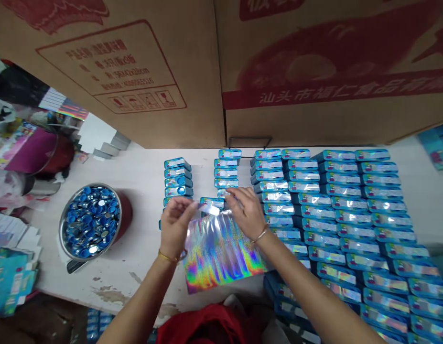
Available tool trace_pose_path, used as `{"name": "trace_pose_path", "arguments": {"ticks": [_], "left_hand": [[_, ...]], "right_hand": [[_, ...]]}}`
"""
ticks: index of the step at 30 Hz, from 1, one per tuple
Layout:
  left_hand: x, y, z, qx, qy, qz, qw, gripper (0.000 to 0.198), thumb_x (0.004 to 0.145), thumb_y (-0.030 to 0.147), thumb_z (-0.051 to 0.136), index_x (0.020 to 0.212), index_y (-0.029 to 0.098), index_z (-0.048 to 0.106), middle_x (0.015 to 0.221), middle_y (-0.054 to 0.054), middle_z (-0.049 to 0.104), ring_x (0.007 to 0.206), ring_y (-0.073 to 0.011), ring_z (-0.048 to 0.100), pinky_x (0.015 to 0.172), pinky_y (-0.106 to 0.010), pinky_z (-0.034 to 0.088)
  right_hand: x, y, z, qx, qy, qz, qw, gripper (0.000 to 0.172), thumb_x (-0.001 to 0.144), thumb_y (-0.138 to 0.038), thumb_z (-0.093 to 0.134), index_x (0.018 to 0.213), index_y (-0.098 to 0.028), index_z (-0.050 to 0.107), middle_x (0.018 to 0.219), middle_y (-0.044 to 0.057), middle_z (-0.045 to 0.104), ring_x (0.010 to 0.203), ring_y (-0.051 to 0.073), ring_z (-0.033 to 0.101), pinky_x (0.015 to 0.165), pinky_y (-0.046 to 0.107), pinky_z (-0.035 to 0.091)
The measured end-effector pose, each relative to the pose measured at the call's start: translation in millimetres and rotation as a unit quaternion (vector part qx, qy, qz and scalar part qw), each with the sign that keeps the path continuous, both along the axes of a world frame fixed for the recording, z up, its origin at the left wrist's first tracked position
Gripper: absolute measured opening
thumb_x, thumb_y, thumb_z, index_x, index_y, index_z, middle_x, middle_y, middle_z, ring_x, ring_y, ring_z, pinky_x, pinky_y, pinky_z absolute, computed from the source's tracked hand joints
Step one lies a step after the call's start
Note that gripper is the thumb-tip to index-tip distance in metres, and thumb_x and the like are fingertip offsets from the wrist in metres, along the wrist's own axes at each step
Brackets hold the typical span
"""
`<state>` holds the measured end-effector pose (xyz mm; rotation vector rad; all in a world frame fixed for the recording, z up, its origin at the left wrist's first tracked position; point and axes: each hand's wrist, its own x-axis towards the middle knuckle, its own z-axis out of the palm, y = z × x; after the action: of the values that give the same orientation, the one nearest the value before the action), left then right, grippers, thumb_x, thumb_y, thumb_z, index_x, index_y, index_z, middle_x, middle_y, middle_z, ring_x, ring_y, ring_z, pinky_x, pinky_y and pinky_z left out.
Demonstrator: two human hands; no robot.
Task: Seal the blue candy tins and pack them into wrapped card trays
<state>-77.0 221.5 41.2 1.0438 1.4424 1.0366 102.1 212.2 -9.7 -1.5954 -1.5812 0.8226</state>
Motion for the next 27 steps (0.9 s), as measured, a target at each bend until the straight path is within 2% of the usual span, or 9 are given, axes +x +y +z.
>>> {"name": "trace_pose_path", "arguments": {"ticks": [2, 4, 8, 12, 16, 20, 24, 26, 27], "left_hand": [[-14.3, 16.1, -6.4, -0.032, -0.060, 0.079, 0.995, 0.023, 0.069, 0.030, 0.074, 0.074, 0.018, 0.056, 0.069, 0.002, 0.059, 0.065, -0.0098, 0.055, 0.065, -0.022, 0.043], [-26.0, 27.1, -14.7, -0.040, -0.080, 0.124, 0.988, 0.025, 0.064, 0.030, 0.077, 0.072, 0.017, 0.056, 0.068, 0.003, 0.059, 0.063, -0.0086, 0.054, 0.064, -0.020, 0.042], [-44.2, 38.2, -34.7, -0.040, -0.077, 0.157, 0.984, 0.026, 0.063, 0.031, 0.077, 0.070, 0.017, 0.056, 0.065, 0.003, 0.058, 0.059, -0.0079, 0.052, 0.061, -0.020, 0.041], [-61.4, 54.3, -60.6, -0.019, 0.001, 0.157, 0.987, 0.018, 0.069, 0.030, 0.071, 0.072, 0.018, 0.058, 0.068, 0.002, 0.058, 0.063, -0.0102, 0.052, 0.065, -0.023, 0.043], [-75.3, 74.5, -82.5, 0.035, 0.177, 0.160, 0.971, 0.009, 0.071, 0.024, 0.068, 0.069, 0.019, 0.060, 0.081, 0.000, 0.057, 0.080, -0.0144, 0.052, 0.082, -0.029, 0.043], [-78.9, 83.2, -90.6, -0.004, 0.266, 0.134, 0.955, 0.008, 0.072, 0.024, 0.068, 0.069, 0.021, 0.062, 0.092, -0.002, 0.055, 0.095, -0.0192, 0.051, 0.091, -0.035, 0.038], [-76.8, 83.5, -92.0, -0.033, 0.338, 0.108, 0.934, 0.008, 0.075, 0.024, 0.067, 0.071, 0.021, 0.060, 0.097, -0.003, 0.054, 0.103, -0.0229, 0.050, 0.096, -0.043, 0.033], [-78.0, 83.8, -95.3, -0.038, 0.362, 0.103, 0.925, 0.013, 0.074, 0.026, 0.068, 0.082, 0.022, 0.059, 0.102, -0.003, 0.054, 0.103, -0.0232, 0.051, 0.096, -0.045, 0.033], [-79.7, 84.4, -98.5, -0.045, 0.363, 0.107, 0.925, 0.023, 0.072, 0.026, 0.070, 0.091, 0.023, 0.057, 0.105, -0.003, 0.053, 0.102, -0.0227, 0.052, 0.095, -0.045, 0.034]], "right_hand": [[-25.8, 9.7, 5.7, -0.047, 0.122, -0.010, 0.991, 0.046, 0.092, -0.055, 0.037, 0.101, -0.020, 0.064, 0.095, 0.008, 0.066, 0.092, 0.022, 0.058, 0.083, 0.037, 0.043], [-52.7, 20.4, 5.5, -0.101, 0.203, -0.008, 0.974, 0.045, 0.086, -0.060, 0.046, 0.091, -0.020, 0.064, 0.086, 0.005, 0.065, 0.081, 0.020, 0.059, 0.074, 0.033, 0.045], [-88.7, 42.4, -7.9, -0.131, 0.257, -0.005, 0.957, 0.038, 0.081, -0.054, 0.055, 0.064, -0.021, 0.053, 0.061, -0.002, 0.052, 0.060, 0.013, 0.048, 0.059, 0.026, 0.039], [-99.6, 68.7, -24.7, -0.115, 0.169, -0.013, 0.979, 0.032, 0.084, -0.047, 0.050, 0.064, -0.021, 0.053, 0.053, -0.004, 0.046, 0.053, 0.012, 0.042, 0.056, 0.025, 0.033], [-106.7, 90.3, -36.5, -0.116, 0.023, 0.000, 0.993, 0.025, 0.084, -0.038, 0.051, 0.066, -0.022, 0.057, 0.058, -0.003, 0.056, 0.058, 0.014, 0.050, 0.062, 0.026, 0.034], [-114.0, 96.4, -47.0, -0.129, -0.071, 0.008, 0.989, 0.023, 0.086, -0.035, 0.050, 0.070, -0.022, 0.060, 0.068, 0.000, 0.065, 0.071, 0.018, 0.059, 0.072, 0.030, 0.034], [-117.0, 97.3, -58.6, -0.145, -0.107, 0.023, 0.983, 0.024, 0.089, -0.035, 0.048, 0.075, -0.022, 0.063, 0.075, 0.001, 0.069, 0.079, 0.020, 0.061, 0.076, 0.033, 0.033], [-117.0, 97.3, -62.5, -0.155, -0.110, 0.018, 0.982, 0.021, 0.088, -0.034, 0.049, 0.083, -0.022, 0.064, 0.075, 0.001, 0.069, 0.080, 0.021, 0.062, 0.077, 0.033, 0.034], [-117.0, 96.6, -63.4, -0.159, -0.110, 0.011, 0.981, 0.019, 0.088, -0.034, 0.050, 0.090, -0.022, 0.065, 0.077, 0.001, 0.069, 0.080, 0.021, 0.061, 0.077, 0.033, 0.034]]}}
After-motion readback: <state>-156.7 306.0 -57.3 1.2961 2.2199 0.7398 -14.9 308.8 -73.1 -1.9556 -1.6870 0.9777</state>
